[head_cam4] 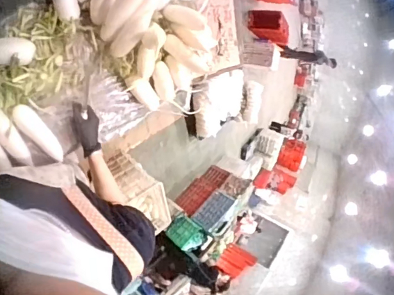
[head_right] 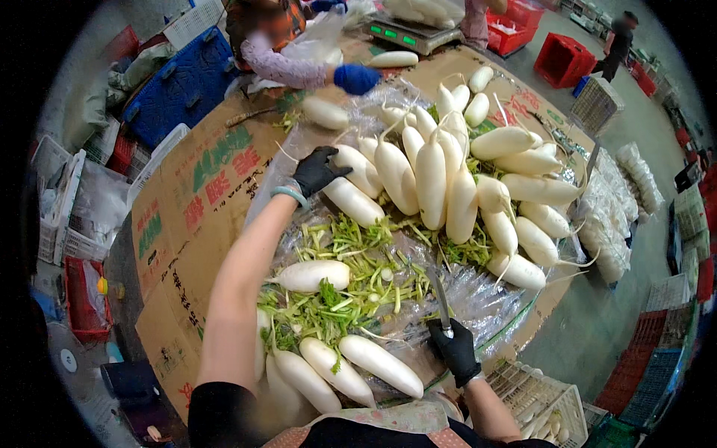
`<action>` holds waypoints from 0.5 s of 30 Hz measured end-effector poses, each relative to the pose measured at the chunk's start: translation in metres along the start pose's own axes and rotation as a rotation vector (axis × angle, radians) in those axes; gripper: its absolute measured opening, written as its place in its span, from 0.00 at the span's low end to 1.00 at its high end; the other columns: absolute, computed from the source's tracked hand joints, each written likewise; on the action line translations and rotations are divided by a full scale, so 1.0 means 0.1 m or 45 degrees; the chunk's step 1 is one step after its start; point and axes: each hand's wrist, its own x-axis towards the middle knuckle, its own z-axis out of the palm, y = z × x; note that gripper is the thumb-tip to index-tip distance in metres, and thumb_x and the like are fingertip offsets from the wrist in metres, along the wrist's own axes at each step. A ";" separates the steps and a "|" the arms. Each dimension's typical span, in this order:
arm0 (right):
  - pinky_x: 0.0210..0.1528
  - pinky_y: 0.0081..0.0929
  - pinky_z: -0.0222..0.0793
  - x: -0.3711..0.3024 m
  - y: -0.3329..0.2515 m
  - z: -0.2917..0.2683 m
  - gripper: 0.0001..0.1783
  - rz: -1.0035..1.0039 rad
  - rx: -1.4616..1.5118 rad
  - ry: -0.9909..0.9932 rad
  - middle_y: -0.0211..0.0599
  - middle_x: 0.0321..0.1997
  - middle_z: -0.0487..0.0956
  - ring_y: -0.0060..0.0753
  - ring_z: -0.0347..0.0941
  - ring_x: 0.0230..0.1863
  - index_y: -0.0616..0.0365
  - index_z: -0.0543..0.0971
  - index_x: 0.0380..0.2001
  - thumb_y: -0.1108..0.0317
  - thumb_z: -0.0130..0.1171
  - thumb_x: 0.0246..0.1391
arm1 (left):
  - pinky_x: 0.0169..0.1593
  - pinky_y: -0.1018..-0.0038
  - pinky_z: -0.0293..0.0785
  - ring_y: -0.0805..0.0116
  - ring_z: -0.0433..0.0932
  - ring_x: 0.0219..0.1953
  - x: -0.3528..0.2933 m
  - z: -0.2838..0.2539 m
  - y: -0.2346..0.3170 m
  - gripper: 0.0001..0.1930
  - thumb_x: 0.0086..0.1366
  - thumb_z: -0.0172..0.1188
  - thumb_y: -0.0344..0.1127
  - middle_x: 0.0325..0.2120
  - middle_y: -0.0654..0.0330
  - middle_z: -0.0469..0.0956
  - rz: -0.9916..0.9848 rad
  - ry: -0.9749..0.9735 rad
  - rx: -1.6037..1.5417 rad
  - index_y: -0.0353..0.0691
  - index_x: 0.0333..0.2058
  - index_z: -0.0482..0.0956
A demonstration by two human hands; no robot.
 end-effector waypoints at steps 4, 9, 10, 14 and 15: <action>0.21 0.19 0.63 0.03 -0.03 0.06 0.13 0.185 -0.006 -0.011 0.28 0.19 0.75 0.17 0.67 0.18 0.63 0.77 0.31 0.63 0.59 0.48 | 0.47 0.64 0.70 0.53 0.75 0.40 -0.21 -0.17 -0.21 0.40 0.37 0.67 0.57 0.38 0.50 0.76 0.329 -0.322 0.458 0.44 0.50 0.68; 0.22 0.21 0.64 0.08 0.32 0.06 0.15 -0.144 -0.179 -0.003 0.31 0.20 0.76 0.17 0.67 0.18 0.63 0.77 0.34 0.61 0.59 0.48 | 0.41 0.63 0.71 0.51 0.74 0.38 -0.82 -0.19 0.14 0.29 0.37 0.68 0.49 0.34 0.51 0.74 0.268 -0.431 0.717 0.47 0.41 0.74; 0.22 0.21 0.64 0.10 0.31 0.06 0.15 -0.181 -0.267 -0.023 0.31 0.20 0.76 0.17 0.67 0.18 0.62 0.77 0.34 0.61 0.59 0.48 | 0.41 0.63 0.71 0.51 0.73 0.37 -0.91 -0.13 0.06 0.28 0.37 0.68 0.47 0.34 0.51 0.73 0.243 -0.345 0.592 0.45 0.40 0.73; 0.25 0.21 0.65 -0.02 -0.35 0.09 0.16 0.157 -0.169 -0.026 0.31 0.20 0.76 0.19 0.68 0.20 0.61 0.77 0.34 0.58 0.58 0.49 | 0.39 0.62 0.71 0.50 0.74 0.36 -1.52 -0.23 0.17 0.26 0.36 0.69 0.41 0.33 0.50 0.73 0.080 -0.018 0.331 0.41 0.35 0.69; 0.26 0.22 0.66 -0.01 -0.30 0.15 0.14 0.068 -0.139 -0.025 0.35 0.22 0.77 0.22 0.71 0.22 0.60 0.77 0.34 0.60 0.58 0.49 | 0.38 0.62 0.71 0.51 0.75 0.35 -1.70 -0.28 0.22 0.26 0.37 0.69 0.41 0.31 0.51 0.74 0.044 0.034 0.303 0.41 0.35 0.69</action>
